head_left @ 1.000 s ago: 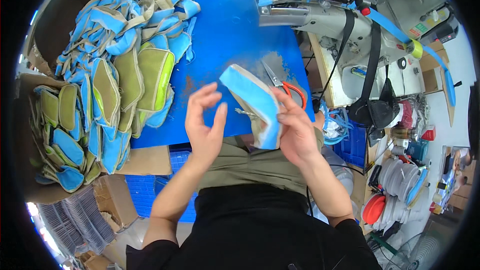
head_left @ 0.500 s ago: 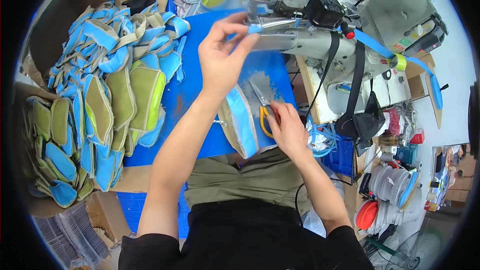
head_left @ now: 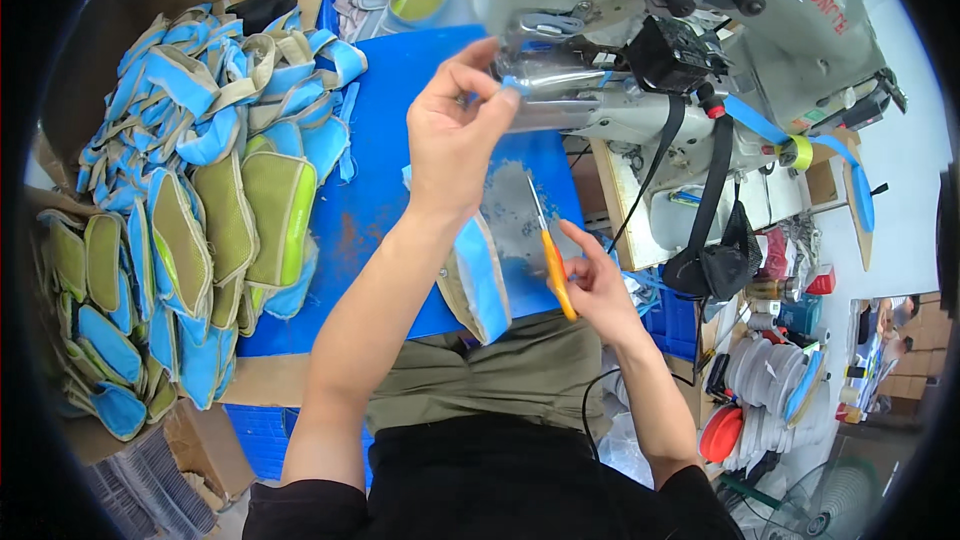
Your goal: The person sews a blue fabric strip onto the edge of a green mesh pouch using a sewing machine. They handle the pouch, align the fabric, and guide it through the machine, then trim the excess thread with scissors. The person repeats this process for multiple pouches, stacking the finished items.
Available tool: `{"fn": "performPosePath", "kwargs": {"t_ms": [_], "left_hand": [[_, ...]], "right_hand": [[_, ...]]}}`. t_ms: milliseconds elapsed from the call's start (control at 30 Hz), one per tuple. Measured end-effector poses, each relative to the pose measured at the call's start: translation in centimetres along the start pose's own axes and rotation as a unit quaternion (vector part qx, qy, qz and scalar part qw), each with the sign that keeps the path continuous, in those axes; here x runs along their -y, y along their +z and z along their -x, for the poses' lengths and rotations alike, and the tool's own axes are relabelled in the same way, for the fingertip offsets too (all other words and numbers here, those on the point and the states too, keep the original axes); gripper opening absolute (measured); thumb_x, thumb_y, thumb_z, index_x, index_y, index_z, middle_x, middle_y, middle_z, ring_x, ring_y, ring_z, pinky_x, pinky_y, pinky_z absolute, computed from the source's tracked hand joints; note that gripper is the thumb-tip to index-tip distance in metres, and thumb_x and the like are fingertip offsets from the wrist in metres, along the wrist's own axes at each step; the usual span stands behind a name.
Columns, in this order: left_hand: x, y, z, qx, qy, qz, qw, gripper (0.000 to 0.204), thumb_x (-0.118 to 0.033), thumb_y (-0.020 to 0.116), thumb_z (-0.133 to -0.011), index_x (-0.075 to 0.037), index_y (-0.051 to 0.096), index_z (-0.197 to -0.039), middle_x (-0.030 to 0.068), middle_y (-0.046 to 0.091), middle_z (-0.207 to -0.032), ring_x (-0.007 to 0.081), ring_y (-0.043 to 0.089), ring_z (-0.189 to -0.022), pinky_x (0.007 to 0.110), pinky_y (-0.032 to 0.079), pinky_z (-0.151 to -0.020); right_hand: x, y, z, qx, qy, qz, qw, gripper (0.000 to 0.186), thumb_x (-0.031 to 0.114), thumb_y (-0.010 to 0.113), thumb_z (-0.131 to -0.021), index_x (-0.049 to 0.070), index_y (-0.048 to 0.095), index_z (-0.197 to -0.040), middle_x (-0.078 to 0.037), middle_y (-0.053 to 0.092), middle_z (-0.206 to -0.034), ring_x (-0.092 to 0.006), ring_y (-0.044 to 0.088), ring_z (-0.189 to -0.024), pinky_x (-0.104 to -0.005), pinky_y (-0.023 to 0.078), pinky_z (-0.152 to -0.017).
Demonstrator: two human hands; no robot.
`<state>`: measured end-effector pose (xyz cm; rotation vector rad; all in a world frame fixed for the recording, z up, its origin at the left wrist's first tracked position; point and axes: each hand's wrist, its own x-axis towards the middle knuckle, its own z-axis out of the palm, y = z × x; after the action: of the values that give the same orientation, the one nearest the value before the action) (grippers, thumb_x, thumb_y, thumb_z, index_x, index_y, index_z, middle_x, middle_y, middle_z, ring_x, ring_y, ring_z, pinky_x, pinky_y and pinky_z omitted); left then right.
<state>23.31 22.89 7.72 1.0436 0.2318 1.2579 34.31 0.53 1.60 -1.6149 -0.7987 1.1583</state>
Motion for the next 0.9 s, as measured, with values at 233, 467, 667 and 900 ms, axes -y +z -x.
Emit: {"fn": "performPosePath", "kwargs": {"t_ms": [233, 467, 667, 900], "left_hand": [[0.1, 0.1, -0.2, -0.027, -0.062, 0.093, 0.993, 0.012, -0.001, 0.07, -0.088, -0.007, 0.061, -0.084, 0.0169, 0.058, -0.135, 0.018, 0.053, -0.124, 0.035, 0.037, -0.107], [0.3, -0.3, -0.3, -0.011, -0.076, 0.134, 0.988, 0.011, -0.001, 0.07, -0.089, -0.007, 0.061, -0.089, 0.0153, 0.056, -0.136, 0.0175, 0.054, -0.12, 0.033, 0.039, -0.106], [0.1, -0.3, 0.1, 0.001, -0.067, 0.131, 0.989, 0.009, -0.002, 0.07, -0.091, -0.006, 0.061, -0.094, 0.0149, 0.055, -0.137, 0.0168, 0.056, -0.119, 0.034, 0.042, -0.104], [0.7, -0.7, -0.3, -0.006, -0.073, 0.096, 0.993, 0.011, -0.003, 0.07, -0.091, -0.005, 0.06, -0.096, 0.0147, 0.056, -0.134, 0.0148, 0.056, -0.114, 0.031, 0.046, -0.099]], "right_hand": [[13.0, 3.5, 5.3, 0.122, -0.079, -0.277, 0.95, 0.082, 0.022, 0.067, -0.093, 0.006, 0.025, -0.162, -0.005, 0.057, -0.077, -0.0081, 0.046, -0.043, -0.0221, 0.036, -0.042], [14.2, 5.7, 4.1, 0.082, -0.041, -0.39, 0.916, 0.069, 0.022, 0.059, -0.1, 0.009, 0.028, -0.161, -0.007, 0.055, -0.082, -0.0075, 0.043, -0.042, -0.0189, 0.036, -0.042], [12.8, 9.9, 2.7, -0.007, -0.141, -0.242, 0.96, 0.07, 0.011, 0.059, -0.101, 0.005, 0.023, -0.161, -0.006, 0.057, -0.086, -0.0066, 0.046, -0.048, -0.0216, 0.037, -0.044], [14.0, 11.7, 2.4, -0.012, -0.138, -0.333, 0.933, 0.068, 0.02, 0.057, -0.102, 0.007, 0.023, -0.159, -0.006, 0.054, -0.079, -0.0089, 0.044, -0.046, -0.0216, 0.037, -0.044]]}}
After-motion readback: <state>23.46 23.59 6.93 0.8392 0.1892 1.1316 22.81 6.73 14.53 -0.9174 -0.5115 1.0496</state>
